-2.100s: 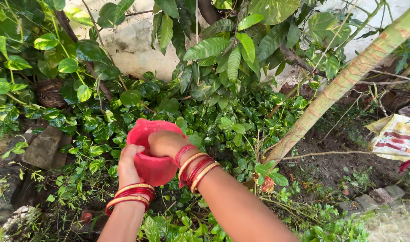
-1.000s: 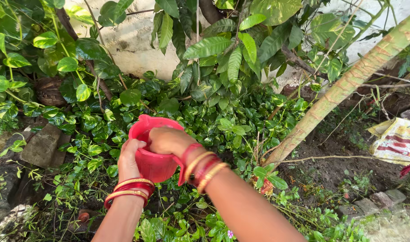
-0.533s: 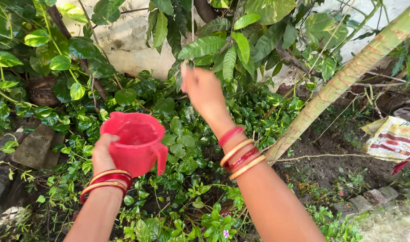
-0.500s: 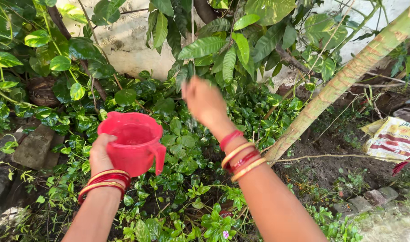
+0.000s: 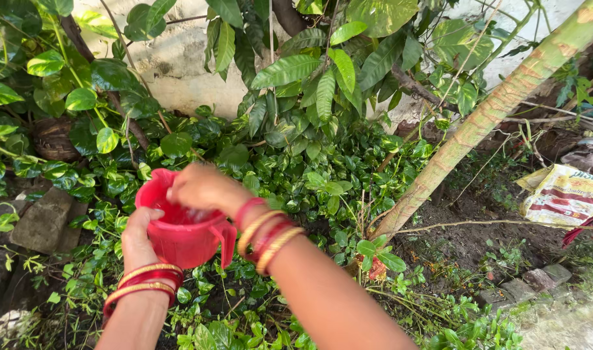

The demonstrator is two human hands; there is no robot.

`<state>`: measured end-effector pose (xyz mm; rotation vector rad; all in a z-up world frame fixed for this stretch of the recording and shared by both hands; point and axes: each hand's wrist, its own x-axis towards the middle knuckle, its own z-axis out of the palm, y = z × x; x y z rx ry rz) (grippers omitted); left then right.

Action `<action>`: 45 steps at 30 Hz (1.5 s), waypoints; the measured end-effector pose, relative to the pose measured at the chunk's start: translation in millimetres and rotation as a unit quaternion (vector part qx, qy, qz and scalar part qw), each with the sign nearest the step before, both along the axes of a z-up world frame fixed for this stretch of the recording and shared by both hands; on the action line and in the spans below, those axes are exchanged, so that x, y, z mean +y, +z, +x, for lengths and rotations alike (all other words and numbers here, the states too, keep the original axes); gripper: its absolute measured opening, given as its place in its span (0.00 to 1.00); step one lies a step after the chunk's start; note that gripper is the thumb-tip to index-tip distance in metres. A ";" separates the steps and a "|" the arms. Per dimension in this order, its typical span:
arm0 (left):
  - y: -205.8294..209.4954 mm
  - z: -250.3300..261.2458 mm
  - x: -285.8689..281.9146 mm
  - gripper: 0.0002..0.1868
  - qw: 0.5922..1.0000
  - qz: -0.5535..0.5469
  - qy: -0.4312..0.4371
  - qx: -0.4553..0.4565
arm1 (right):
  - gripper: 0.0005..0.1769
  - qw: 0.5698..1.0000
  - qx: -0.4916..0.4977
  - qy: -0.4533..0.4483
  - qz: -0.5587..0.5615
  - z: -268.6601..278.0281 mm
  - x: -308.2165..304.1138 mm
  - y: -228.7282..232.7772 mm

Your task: The person fills a mug with water and repeatedly splashes it onto various green plants in a garden area.

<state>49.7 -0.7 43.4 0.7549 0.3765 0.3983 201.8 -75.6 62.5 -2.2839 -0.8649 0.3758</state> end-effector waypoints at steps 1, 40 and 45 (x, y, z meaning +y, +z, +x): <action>-4.6 -0.2 0.7 0.22 1.000 -0.003 -0.004 -0.004 | 0.19 0.994 -0.099 0.026 -0.047 5.5 13.8 -15.3; -61.7 -14.0 44.9 0.26 1.000 -0.005 -0.010 0.015 | 0.25 0.914 -0.286 -0.007 -0.286 -37.6 -50.1 -85.4; -50.8 -26.9 44.6 0.29 0.997 -0.073 -0.011 0.007 | 0.10 0.920 -0.243 -0.097 -0.292 -33.7 -9.7 -23.5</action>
